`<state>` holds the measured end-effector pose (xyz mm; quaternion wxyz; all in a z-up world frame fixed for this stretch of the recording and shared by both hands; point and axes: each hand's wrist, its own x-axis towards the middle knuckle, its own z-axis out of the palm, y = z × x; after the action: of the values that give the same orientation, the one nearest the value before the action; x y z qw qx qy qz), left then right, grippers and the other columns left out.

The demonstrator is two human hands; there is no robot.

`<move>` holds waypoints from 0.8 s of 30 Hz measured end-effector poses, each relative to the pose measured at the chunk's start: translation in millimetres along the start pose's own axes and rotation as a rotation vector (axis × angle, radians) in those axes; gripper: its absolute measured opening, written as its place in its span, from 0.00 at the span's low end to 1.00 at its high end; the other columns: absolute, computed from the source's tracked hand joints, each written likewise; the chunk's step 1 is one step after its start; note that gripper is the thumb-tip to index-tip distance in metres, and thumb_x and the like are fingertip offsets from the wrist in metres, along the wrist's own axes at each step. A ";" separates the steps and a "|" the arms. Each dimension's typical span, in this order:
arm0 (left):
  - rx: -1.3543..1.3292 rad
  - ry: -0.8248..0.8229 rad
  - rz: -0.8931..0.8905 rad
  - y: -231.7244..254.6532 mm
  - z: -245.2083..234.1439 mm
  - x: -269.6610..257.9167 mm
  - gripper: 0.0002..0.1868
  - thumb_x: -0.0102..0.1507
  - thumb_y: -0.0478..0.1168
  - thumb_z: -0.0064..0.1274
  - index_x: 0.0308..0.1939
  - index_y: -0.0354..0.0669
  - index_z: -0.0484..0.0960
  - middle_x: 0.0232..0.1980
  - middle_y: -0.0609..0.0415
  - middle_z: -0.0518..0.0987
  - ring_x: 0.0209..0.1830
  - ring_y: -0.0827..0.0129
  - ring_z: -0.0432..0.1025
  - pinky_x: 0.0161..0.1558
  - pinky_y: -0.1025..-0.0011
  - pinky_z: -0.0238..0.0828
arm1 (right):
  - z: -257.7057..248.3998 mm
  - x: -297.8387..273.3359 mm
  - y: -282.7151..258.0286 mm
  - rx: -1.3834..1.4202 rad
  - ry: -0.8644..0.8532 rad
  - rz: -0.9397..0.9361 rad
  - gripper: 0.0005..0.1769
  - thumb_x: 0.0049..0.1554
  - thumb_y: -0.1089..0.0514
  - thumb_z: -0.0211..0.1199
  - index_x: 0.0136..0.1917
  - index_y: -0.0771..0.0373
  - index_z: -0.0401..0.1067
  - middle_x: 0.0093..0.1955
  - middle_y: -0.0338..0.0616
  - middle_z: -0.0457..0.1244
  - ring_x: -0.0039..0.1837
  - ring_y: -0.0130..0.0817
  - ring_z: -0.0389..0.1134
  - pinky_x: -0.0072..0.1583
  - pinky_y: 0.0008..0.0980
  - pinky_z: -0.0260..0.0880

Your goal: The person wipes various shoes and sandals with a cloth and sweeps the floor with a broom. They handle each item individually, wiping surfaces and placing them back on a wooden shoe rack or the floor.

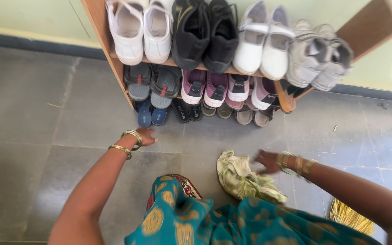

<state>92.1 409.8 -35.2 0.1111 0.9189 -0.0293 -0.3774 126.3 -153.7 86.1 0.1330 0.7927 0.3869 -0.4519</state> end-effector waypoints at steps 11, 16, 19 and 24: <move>-0.401 0.359 -0.281 5.6 -25.5 114.0 0.52 0.61 0.61 0.50 0.82 0.52 0.43 0.83 0.41 0.37 0.83 0.46 0.34 0.76 0.53 0.41 | -175.1 341.2 -62.7 0.746 0.743 0.018 0.42 0.57 0.39 0.65 0.73 0.66 0.58 0.73 0.56 0.57 0.72 0.48 0.61 0.71 0.42 0.62; -0.468 0.312 -0.260 -13.1 -10.5 137.2 0.47 0.63 0.66 0.45 0.81 0.53 0.49 0.83 0.42 0.44 0.82 0.48 0.43 0.77 0.53 0.44 | -186.0 393.2 -48.2 0.820 0.830 0.111 0.33 0.59 0.45 0.63 0.70 0.66 0.62 0.69 0.55 0.58 0.67 0.43 0.63 0.65 0.39 0.65; -0.439 0.424 -0.197 -16.8 5.5 145.6 0.45 0.65 0.63 0.45 0.80 0.51 0.51 0.82 0.42 0.50 0.82 0.46 0.45 0.77 0.52 0.44 | -180.0 403.0 -33.0 0.900 0.880 0.088 0.28 0.61 0.49 0.62 0.68 0.67 0.64 0.67 0.54 0.59 0.63 0.40 0.64 0.62 0.38 0.67; -0.628 0.712 -0.157 -9.3 13.1 134.2 0.36 0.65 0.56 0.43 0.75 0.46 0.63 0.78 0.38 0.61 0.78 0.42 0.52 0.73 0.48 0.50 | -128.1 398.8 -41.4 1.172 0.982 -0.068 0.20 0.64 0.55 0.60 0.65 0.67 0.68 0.62 0.52 0.59 0.58 0.36 0.65 0.57 0.35 0.70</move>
<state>178.4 398.0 -138.6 0.3578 0.9124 0.1952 -0.0373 291.1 142.3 -163.8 -0.5103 0.8313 0.1229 -0.1828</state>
